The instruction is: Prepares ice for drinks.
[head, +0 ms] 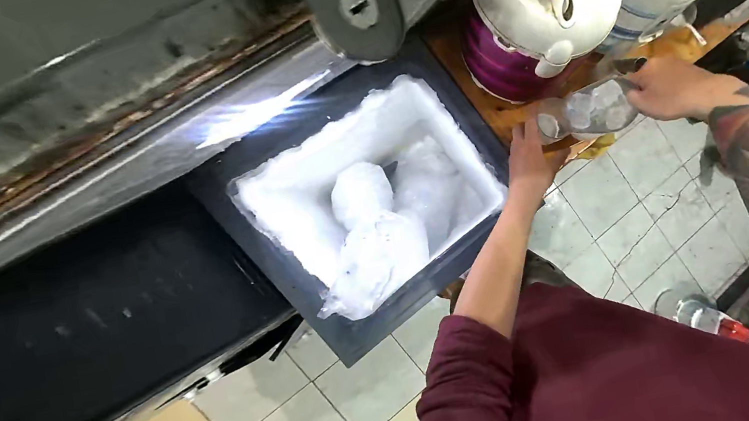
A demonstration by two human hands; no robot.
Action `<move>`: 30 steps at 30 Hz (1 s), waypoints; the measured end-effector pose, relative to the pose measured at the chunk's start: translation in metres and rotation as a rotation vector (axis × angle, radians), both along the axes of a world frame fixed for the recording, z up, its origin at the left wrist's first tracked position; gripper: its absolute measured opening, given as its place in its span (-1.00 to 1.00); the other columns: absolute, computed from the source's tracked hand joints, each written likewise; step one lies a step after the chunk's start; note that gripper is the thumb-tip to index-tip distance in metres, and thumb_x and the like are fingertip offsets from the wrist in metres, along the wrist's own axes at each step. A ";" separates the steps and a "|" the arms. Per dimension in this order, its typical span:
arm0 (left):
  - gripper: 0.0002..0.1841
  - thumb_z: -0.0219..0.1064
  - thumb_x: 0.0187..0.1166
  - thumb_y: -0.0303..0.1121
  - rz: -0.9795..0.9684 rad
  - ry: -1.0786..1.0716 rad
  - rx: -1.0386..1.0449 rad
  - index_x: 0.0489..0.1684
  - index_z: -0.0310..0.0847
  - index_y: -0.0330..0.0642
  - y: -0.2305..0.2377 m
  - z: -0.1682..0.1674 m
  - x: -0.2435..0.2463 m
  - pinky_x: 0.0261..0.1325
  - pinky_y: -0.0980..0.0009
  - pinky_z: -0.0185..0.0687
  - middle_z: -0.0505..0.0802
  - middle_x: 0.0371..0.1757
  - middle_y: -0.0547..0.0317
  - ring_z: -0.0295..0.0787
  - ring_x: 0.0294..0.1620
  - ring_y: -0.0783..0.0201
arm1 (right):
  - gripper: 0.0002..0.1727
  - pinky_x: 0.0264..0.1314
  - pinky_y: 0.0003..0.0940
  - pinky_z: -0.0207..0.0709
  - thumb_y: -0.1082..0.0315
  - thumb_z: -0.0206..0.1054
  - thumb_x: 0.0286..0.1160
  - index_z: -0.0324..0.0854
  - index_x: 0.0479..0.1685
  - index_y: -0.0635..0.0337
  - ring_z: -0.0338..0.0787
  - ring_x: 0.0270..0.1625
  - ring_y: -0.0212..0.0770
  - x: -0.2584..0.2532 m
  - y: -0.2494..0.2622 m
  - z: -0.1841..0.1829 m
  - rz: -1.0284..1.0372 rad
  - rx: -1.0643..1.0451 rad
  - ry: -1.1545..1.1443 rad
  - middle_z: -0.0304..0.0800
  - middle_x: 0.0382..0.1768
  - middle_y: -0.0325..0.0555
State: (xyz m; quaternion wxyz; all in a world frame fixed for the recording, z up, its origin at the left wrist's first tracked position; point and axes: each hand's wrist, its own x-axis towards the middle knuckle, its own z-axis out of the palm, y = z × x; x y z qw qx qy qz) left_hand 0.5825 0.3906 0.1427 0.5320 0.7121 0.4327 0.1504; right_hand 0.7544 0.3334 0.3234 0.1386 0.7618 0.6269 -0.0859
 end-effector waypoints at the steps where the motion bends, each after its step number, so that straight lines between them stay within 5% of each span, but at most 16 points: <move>1: 0.08 0.72 0.22 -0.08 -0.004 0.022 0.021 0.85 0.12 0.03 0.002 -0.003 0.007 0.43 -0.09 0.64 0.48 0.62 -0.28 0.58 0.50 -0.19 | -0.55 -0.35 0.47 0.52 0.32 0.09 0.74 0.64 -0.48 0.49 0.76 -0.30 0.47 0.022 0.011 -0.023 -0.060 -0.043 0.084 0.70 -0.42 0.47; 3: 0.03 0.72 0.23 -0.06 0.007 0.022 0.063 0.83 0.20 0.09 0.005 -0.010 0.014 0.31 -0.08 0.72 0.53 0.56 -0.27 0.66 0.39 -0.19 | -0.60 -0.04 0.53 0.53 0.26 0.17 0.71 0.62 -0.33 0.50 0.76 0.01 0.51 0.029 0.043 -0.037 -0.283 -0.299 0.118 0.72 -0.18 0.51; 11: -0.19 0.59 0.46 -0.12 -0.031 -0.039 0.083 0.78 0.31 0.11 0.010 -0.014 0.007 0.24 -0.05 0.75 0.59 0.50 -0.20 0.75 0.25 -0.11 | -0.74 -0.11 0.52 0.57 0.39 0.30 0.54 0.63 -0.33 0.52 0.77 0.00 0.52 0.014 0.064 -0.037 -0.249 -0.374 -0.030 0.72 -0.16 0.51; 15: -0.16 0.59 0.44 -0.20 -0.012 -0.080 0.074 0.79 0.27 0.05 0.006 -0.016 -0.005 0.28 -0.02 0.75 0.58 0.50 -0.22 0.73 0.30 -0.11 | -0.65 -0.17 0.55 0.55 0.35 0.18 0.68 0.63 -0.29 0.57 0.78 -0.06 0.56 -0.009 0.042 0.003 -0.173 -0.205 -0.054 0.73 -0.18 0.58; 16: -0.19 0.58 0.45 -0.24 0.023 -0.103 0.083 0.77 0.28 -0.01 0.003 -0.014 -0.018 0.27 -0.01 0.76 0.58 0.50 -0.23 0.74 0.29 -0.10 | -0.62 -0.08 0.49 0.59 0.35 0.12 0.75 0.66 -0.16 0.60 0.80 0.01 0.53 -0.032 0.038 0.027 -0.158 -0.222 -0.059 0.75 -0.09 0.58; 17: -0.25 0.54 0.48 -0.25 0.087 -0.124 0.113 0.73 0.32 -0.08 -0.003 -0.011 -0.037 0.26 0.03 0.77 0.62 0.47 -0.23 0.75 0.26 -0.07 | -0.58 0.35 0.36 0.48 0.32 -0.04 0.87 0.55 0.24 0.57 0.65 0.38 0.42 -0.063 0.053 0.063 -0.278 -0.494 -0.024 0.63 0.25 0.51; 18: -0.36 0.48 0.54 -0.24 0.178 -0.144 0.177 0.63 0.41 -0.17 -0.011 -0.008 -0.063 0.22 0.09 0.76 0.68 0.38 -0.18 0.76 0.19 0.00 | -0.60 0.27 0.37 0.50 0.34 -0.02 0.87 0.59 0.13 0.59 0.70 0.27 0.45 -0.074 0.047 0.061 -0.216 -0.384 0.026 0.68 0.12 0.52; 19: -0.48 0.40 0.61 -0.20 0.286 -0.124 0.270 0.50 0.50 -0.22 -0.020 -0.007 -0.096 0.28 0.12 0.72 0.74 0.29 -0.11 0.74 0.21 0.06 | -0.62 -0.04 0.44 0.56 0.34 0.06 0.80 0.63 -0.16 0.55 0.77 -0.03 0.48 -0.070 0.040 0.036 -0.064 -0.178 0.100 0.72 -0.18 0.51; 21: -0.61 0.30 0.67 -0.17 0.540 0.031 0.471 0.30 0.63 -0.23 -0.038 -0.011 -0.179 0.53 0.06 0.53 0.79 0.29 -0.04 0.65 0.42 0.06 | -0.62 -0.27 0.47 0.54 0.25 0.15 0.74 0.63 -0.32 0.42 0.76 -0.25 0.44 -0.097 0.051 -0.009 0.117 -0.072 0.275 0.69 -0.41 0.38; 24: -0.61 0.28 0.60 0.00 0.763 0.473 0.437 0.14 0.77 -0.05 -0.045 -0.019 -0.303 0.62 -0.20 0.24 0.64 0.48 -0.11 0.39 0.62 -0.17 | -0.76 -0.24 0.34 0.62 0.26 0.25 0.62 0.66 -0.23 0.29 0.81 -0.14 0.33 -0.212 0.073 -0.058 0.320 -0.199 0.308 0.75 -0.26 0.26; 26: -0.65 0.37 0.53 0.05 0.715 0.647 0.165 0.03 0.84 0.07 -0.046 -0.025 -0.358 0.60 -0.41 0.14 0.44 0.69 -0.17 0.14 0.73 -0.38 | -0.85 -0.08 0.41 0.66 0.41 0.35 0.51 0.72 -0.10 0.32 0.80 0.06 0.38 -0.302 0.085 -0.100 0.381 -0.307 0.285 0.78 -0.03 0.30; 28: -0.70 0.43 0.54 -0.08 0.615 0.696 -0.089 0.06 0.89 0.02 -0.046 -0.033 -0.389 0.51 -0.41 0.33 0.41 0.73 -0.20 0.29 0.65 -0.41 | -0.82 -0.06 0.42 0.64 0.42 0.28 0.57 0.74 -0.09 0.33 0.80 0.10 0.38 -0.373 0.090 -0.154 0.408 -0.341 0.311 0.80 -0.01 0.31; 30: -0.60 0.39 0.53 -0.32 0.578 0.632 -0.235 0.35 0.75 -0.12 -0.046 -0.042 -0.403 0.47 -0.30 0.49 0.47 0.68 -0.24 0.49 0.57 -0.30 | -0.66 0.04 0.45 0.59 0.33 0.12 0.74 0.74 -0.05 0.41 0.79 0.19 0.41 -0.421 0.093 -0.206 0.408 -0.415 0.327 0.81 0.04 0.38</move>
